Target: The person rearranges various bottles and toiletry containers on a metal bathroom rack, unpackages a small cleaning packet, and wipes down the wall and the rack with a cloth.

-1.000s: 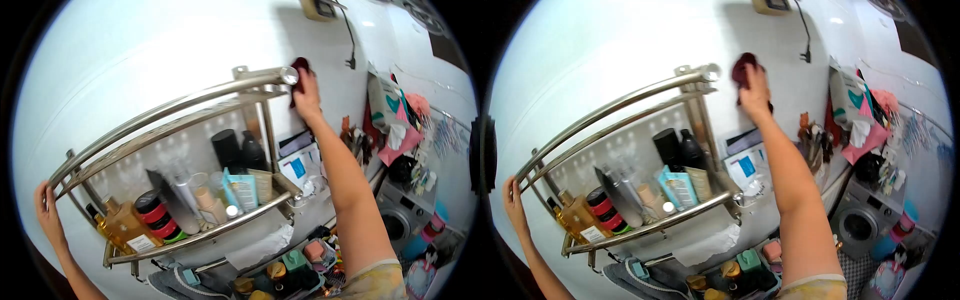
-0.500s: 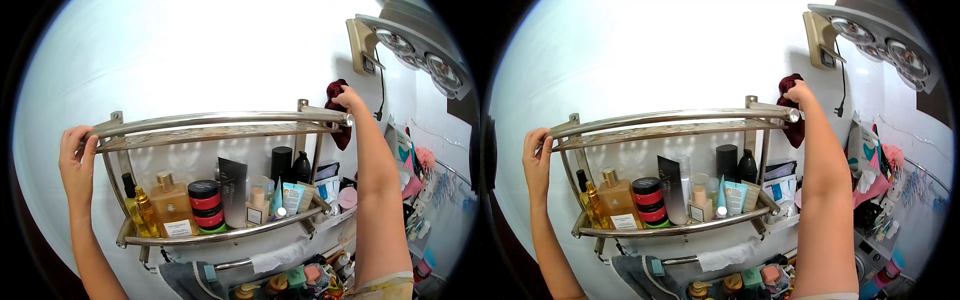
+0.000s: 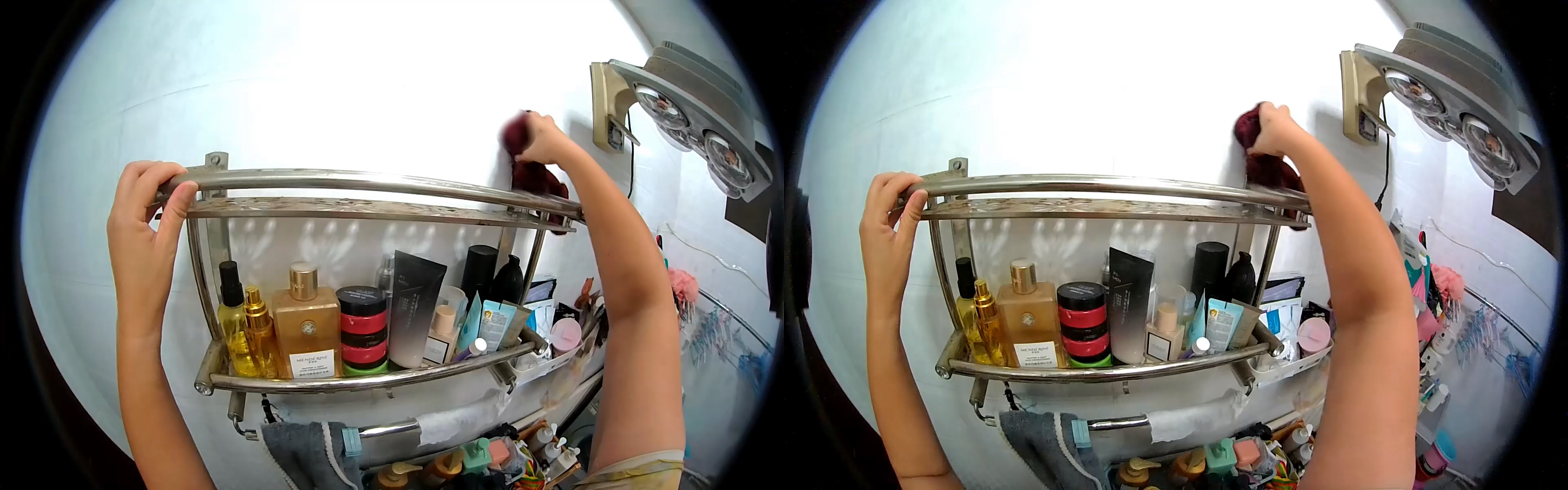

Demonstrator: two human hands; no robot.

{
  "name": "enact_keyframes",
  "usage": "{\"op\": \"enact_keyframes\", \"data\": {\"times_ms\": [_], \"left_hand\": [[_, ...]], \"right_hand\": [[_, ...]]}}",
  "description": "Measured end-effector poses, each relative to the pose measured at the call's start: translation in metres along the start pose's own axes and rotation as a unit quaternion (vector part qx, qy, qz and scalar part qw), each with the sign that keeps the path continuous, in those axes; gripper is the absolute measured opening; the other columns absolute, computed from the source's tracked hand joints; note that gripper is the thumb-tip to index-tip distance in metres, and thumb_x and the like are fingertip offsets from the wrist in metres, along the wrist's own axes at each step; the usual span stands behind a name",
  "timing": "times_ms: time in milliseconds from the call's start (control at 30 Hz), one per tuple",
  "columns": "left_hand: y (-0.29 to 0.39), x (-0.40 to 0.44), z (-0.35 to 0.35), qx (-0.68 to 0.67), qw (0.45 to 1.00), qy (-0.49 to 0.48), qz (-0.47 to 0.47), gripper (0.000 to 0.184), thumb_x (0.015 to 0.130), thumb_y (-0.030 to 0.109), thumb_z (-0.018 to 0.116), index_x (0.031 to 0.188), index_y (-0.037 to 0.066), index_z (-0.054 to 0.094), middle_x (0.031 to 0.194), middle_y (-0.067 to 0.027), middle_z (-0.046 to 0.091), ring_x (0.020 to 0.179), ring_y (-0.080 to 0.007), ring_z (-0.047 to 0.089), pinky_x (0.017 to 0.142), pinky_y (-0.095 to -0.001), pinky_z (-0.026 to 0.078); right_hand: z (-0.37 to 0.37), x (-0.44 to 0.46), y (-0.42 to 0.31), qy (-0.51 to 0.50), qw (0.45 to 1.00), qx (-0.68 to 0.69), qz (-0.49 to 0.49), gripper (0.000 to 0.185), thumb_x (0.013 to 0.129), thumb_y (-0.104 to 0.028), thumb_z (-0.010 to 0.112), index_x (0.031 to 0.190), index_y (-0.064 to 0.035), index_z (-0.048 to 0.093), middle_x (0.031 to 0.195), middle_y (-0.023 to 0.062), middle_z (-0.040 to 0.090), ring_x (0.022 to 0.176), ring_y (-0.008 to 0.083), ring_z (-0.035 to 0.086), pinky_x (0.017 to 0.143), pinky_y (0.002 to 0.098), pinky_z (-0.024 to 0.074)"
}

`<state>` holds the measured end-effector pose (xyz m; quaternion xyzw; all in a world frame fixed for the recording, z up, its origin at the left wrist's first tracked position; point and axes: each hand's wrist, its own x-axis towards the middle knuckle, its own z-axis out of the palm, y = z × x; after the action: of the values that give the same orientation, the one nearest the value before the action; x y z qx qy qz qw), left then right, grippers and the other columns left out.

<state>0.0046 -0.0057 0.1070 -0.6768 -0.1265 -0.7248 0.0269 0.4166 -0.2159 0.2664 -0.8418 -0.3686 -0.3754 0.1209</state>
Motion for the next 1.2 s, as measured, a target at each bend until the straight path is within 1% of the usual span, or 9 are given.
{"op": "enact_keyframes", "data": {"times_ms": [100,200,533,767,833,867,1033,1133,1200], "left_hand": [[-0.001,0.000,0.000,-0.008,1.000,0.003,-0.006,0.014,0.083,0.015,0.063,0.086,0.002,0.058,0.084,-0.0025,0.052,0.073,-0.0132,0.051,0.066,-0.0250,0.041],[-0.001,-0.001,0.002,-0.014,1.000,0.006,0.000,0.014,0.082,0.015,0.063,0.086,0.001,0.058,0.083,-0.0029,0.052,0.073,-0.0132,0.051,0.066,-0.0248,0.041],[-0.003,-0.001,-0.004,0.008,1.000,-0.017,-0.004,0.015,0.084,0.015,0.061,0.089,0.001,0.059,0.088,-0.0031,0.053,0.077,-0.0116,0.053,0.070,-0.0239,0.046],[0.000,0.002,-0.007,0.005,1.000,-0.020,0.002,0.014,0.083,0.013,0.063,0.088,0.001,0.060,0.086,-0.0032,0.054,0.075,-0.0116,0.053,0.069,-0.0242,0.046],[0.001,0.002,-0.007,0.001,1.000,-0.018,-0.001,0.013,0.083,0.013,0.063,0.087,0.001,0.060,0.085,-0.0029,0.054,0.075,-0.0113,0.053,0.068,-0.0237,0.045],[0.001,0.002,-0.006,-0.011,1.000,-0.008,0.002,0.013,0.081,0.012,0.064,0.086,0.000,0.060,0.083,-0.0038,0.054,0.073,-0.0127,0.053,0.066,-0.0247,0.045],[0.002,0.003,-0.007,-0.021,1.000,-0.002,-0.002,0.014,0.078,0.010,0.066,0.084,0.000,0.060,0.081,-0.0048,0.054,0.070,-0.0152,0.054,0.064,-0.0261,0.045],[-0.001,0.002,-0.005,-0.010,1.000,0.007,0.021,0.016,0.078,0.013,0.067,0.084,0.000,0.060,0.081,-0.0047,0.054,0.069,-0.0170,0.053,0.063,-0.0272,0.044],[0.002,0.003,-0.007,-0.005,1.000,0.001,0.010,0.016,0.078,0.013,0.067,0.084,0.000,0.060,0.082,-0.0046,0.054,0.069,-0.0168,0.053,0.063,-0.0275,0.044]], "right_hand": [[-0.002,-0.003,-0.041,0.053,0.998,-0.001,-0.039,0.061,0.058,-0.016,0.076,0.109,0.0014,0.045,0.112,0.0263,0.046,0.102,0.0400,0.049,0.090,0.0391,0.0431],[-0.002,-0.009,-0.078,0.103,0.986,0.027,-0.131,0.042,0.064,-0.006,0.063,0.104,0.0004,0.048,0.107,0.0245,0.048,0.097,0.0402,0.051,0.084,0.0399,0.0446],[-0.019,-0.043,-0.198,0.035,0.954,0.048,-0.295,0.038,0.069,-0.013,0.067,0.106,-0.0123,0.058,0.107,0.0144,0.050,0.099,0.0343,0.054,0.086,0.0390,0.0463],[-0.018,-0.020,-0.149,0.057,0.973,-0.010,-0.224,0.037,0.065,-0.008,0.069,0.100,-0.0141,0.059,0.103,0.0153,0.050,0.096,0.0335,0.055,0.080,0.0384,0.0480],[0.006,0.026,-0.111,0.028,0.963,0.036,-0.266,0.032,0.063,-0.013,0.066,0.095,-0.0119,0.062,0.094,0.0096,0.061,0.086,0.0265,0.058,0.074,0.0365,0.0481],[0.008,0.032,-0.102,0.033,0.958,0.048,-0.280,0.038,0.064,-0.004,0.065,0.100,-0.0123,0.057,0.102,0.0164,0.049,0.093,0.0349,0.054,0.079,0.0386,0.0487],[0.007,0.014,-0.051,0.060,0.995,-0.064,-0.045,0.044,0.072,0.001,0.052,0.114,-0.0126,0.055,0.116,0.0240,0.046,0.104,0.0392,0.053,0.087,0.0395,0.0465],[0.011,0.011,-0.044,0.067,0.997,0.008,0.045,0.040,0.074,0.000,0.049,0.114,-0.0070,0.053,0.116,0.0261,0.044,0.101,0.0410,0.054,0.088,0.0400,0.0459],[0.010,0.012,-0.059,0.070,0.997,-0.016,-0.007,0.039,0.074,0.000,0.050,0.112,-0.0072,0.054,0.116,0.0261,0.045,0.100,0.0411,0.054,0.088,0.0399,0.0459]]}}
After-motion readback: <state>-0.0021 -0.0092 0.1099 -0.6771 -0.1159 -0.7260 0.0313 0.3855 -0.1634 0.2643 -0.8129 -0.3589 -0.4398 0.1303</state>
